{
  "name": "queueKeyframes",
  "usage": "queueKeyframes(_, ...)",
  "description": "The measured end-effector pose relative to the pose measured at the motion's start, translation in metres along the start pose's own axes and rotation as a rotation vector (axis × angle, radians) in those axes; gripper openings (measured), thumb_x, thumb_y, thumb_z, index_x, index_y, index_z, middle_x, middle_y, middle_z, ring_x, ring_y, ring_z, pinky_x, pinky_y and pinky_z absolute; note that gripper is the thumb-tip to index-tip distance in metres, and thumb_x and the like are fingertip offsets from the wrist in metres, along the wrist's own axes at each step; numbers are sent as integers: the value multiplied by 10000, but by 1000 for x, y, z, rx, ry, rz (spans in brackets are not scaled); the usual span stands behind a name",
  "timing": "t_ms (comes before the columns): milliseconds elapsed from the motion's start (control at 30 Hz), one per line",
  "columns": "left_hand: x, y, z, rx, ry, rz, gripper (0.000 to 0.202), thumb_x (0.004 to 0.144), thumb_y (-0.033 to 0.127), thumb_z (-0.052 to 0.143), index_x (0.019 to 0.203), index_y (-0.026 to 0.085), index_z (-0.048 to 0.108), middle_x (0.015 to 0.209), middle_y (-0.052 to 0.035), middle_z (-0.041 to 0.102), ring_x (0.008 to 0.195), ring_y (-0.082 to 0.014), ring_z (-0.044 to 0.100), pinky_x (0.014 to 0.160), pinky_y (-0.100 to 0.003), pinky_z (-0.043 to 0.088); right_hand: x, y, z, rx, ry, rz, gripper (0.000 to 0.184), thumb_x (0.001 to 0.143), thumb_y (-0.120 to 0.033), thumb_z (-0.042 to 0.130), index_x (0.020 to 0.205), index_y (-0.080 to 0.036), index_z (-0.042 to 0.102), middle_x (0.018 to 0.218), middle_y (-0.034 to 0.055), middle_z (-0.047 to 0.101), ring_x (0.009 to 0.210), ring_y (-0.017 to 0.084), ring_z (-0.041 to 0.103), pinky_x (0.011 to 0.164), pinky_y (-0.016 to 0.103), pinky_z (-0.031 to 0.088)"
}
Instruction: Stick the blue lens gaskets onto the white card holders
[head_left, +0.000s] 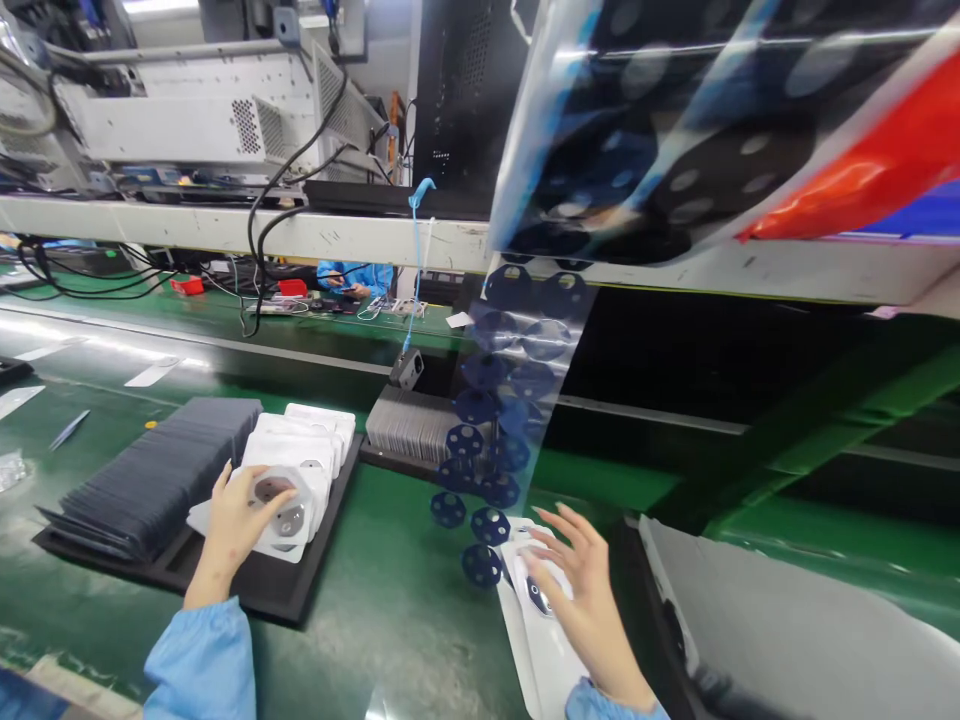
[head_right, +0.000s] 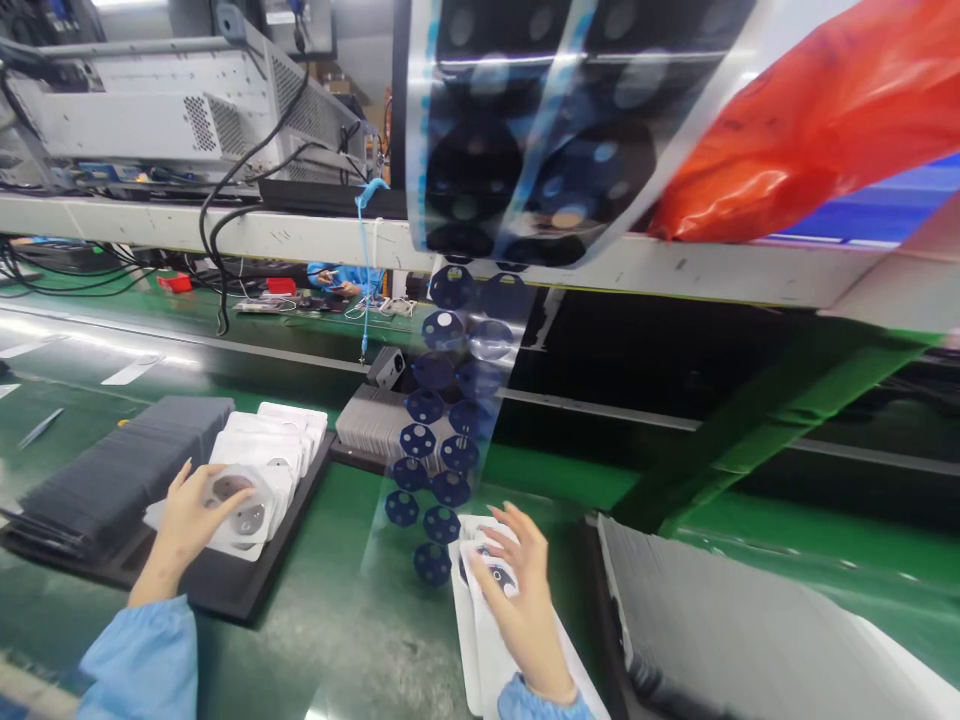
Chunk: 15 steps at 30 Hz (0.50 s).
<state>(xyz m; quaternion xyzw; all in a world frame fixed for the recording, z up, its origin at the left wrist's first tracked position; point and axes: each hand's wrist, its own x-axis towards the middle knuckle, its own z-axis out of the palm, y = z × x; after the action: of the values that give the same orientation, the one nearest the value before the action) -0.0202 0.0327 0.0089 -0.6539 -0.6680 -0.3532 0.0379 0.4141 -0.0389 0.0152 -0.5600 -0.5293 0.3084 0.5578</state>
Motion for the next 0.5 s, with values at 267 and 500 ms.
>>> queueKeyframes(267,2,3,4,-99,57,49,487,798,595,557,1070,208,669,1116,-98,616,1058,-300,602,946,-421,481,-11,23,20,-55,-299,-66,654,787,-379,692,1347,-333,357,1391,69,404,1059,237,601,964,440,493)
queueKeyframes(500,-1,10,0,-97,95,45,402,835,505,564,1095,221,678,1100,-83,654,1080,-281,598,1008,-415,446,-11,17,23,-94,-330,-68,667,810,-318,630,1409,-318,337,1409,73,439,1049,230,611,970,453,472)
